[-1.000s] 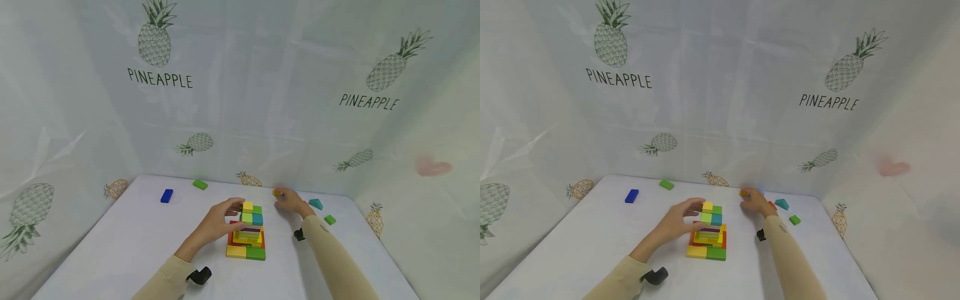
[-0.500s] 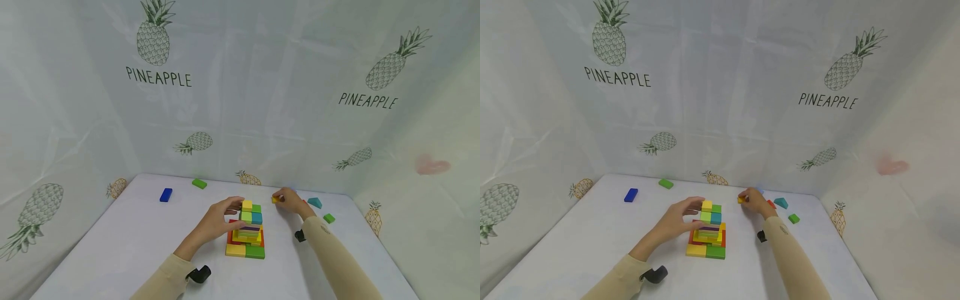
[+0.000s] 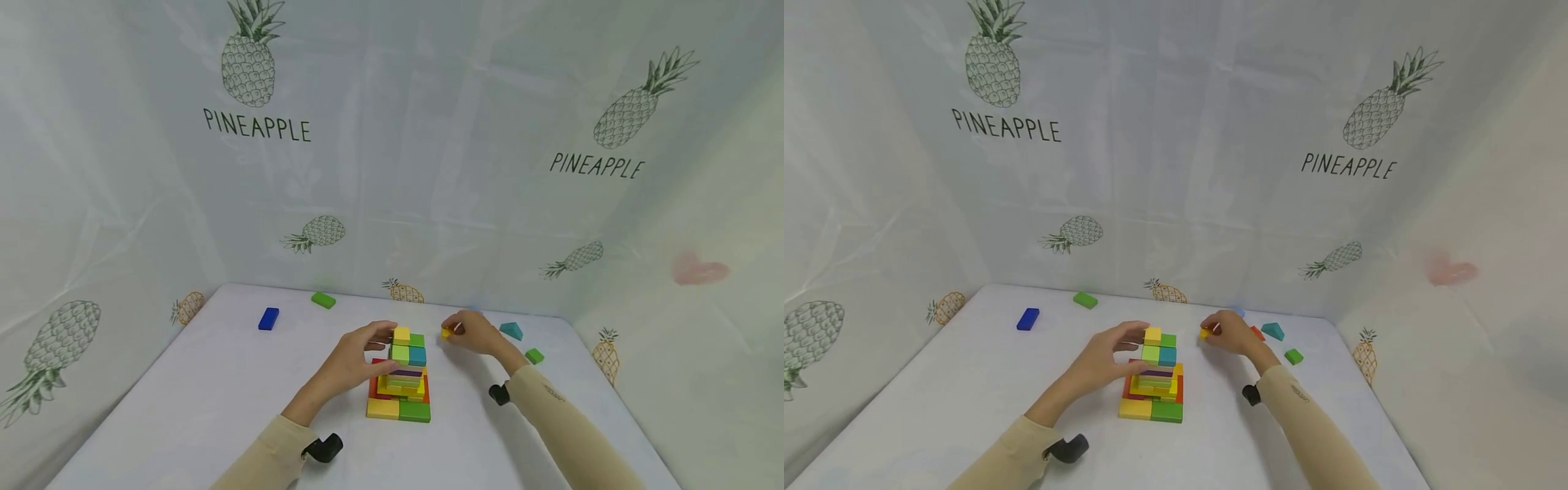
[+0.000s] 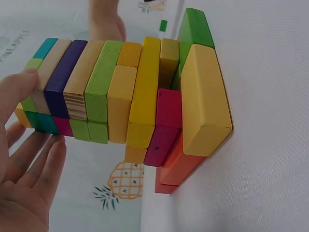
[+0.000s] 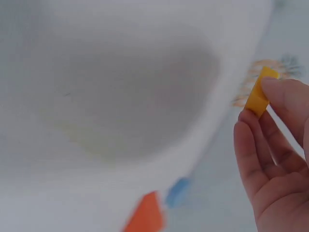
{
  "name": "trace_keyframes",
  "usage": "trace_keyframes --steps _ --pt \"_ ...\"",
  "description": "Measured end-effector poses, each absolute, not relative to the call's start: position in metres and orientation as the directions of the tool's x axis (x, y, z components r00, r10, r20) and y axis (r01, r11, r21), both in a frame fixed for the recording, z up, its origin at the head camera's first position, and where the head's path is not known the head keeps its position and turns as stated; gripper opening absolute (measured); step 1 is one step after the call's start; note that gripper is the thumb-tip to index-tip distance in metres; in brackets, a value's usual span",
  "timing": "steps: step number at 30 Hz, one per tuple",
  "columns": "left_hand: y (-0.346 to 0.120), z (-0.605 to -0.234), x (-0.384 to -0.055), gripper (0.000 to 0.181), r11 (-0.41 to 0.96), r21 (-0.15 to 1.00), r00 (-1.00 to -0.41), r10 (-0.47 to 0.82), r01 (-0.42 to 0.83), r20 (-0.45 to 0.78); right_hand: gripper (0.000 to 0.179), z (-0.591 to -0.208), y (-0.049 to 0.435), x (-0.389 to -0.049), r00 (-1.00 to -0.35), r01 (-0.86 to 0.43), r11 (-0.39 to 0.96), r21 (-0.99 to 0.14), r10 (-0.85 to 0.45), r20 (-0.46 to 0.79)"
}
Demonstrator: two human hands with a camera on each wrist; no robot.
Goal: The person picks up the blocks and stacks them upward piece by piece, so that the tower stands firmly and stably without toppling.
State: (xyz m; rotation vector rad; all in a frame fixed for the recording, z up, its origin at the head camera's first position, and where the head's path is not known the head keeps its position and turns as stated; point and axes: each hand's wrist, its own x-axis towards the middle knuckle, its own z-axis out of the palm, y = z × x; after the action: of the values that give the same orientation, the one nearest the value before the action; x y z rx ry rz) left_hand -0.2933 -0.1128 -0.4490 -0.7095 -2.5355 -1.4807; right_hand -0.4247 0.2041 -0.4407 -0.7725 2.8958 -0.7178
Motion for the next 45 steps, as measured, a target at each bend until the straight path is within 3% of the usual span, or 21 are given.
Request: trace_keyframes --steps 9,18,26,35,45 --pt "-0.115 -0.448 -0.292 0.072 0.428 0.79 -0.891 0.324 0.438 0.318 0.028 -0.393 0.189 -0.38 -0.787 -0.608 0.65 -0.456 -0.567 0.242" --pt "-0.118 -0.451 -0.293 0.072 0.411 0.793 -0.884 0.329 0.45 0.331 0.027 -0.369 0.161 -0.343 -0.651 -0.736 0.485 -0.472 -0.698 0.299" --pt "-0.117 -0.452 -0.292 0.072 0.406 0.793 -0.881 0.338 0.454 0.331 0.028 -0.37 0.147 -0.332 -0.66 -0.723 0.5 -0.477 -0.704 0.262" --pt "-0.114 -0.447 -0.29 0.073 0.379 0.812 -0.882 0.345 0.444 0.321 0.028 -0.375 0.147 -0.33 -0.717 -0.657 0.531 -0.535 -0.659 0.226" --pt "-0.113 -0.448 -0.29 0.072 0.369 0.82 -0.884 0.342 0.437 0.318 0.029 -0.376 0.147 -0.329 -0.723 -0.649 0.532 -0.544 -0.654 0.224"
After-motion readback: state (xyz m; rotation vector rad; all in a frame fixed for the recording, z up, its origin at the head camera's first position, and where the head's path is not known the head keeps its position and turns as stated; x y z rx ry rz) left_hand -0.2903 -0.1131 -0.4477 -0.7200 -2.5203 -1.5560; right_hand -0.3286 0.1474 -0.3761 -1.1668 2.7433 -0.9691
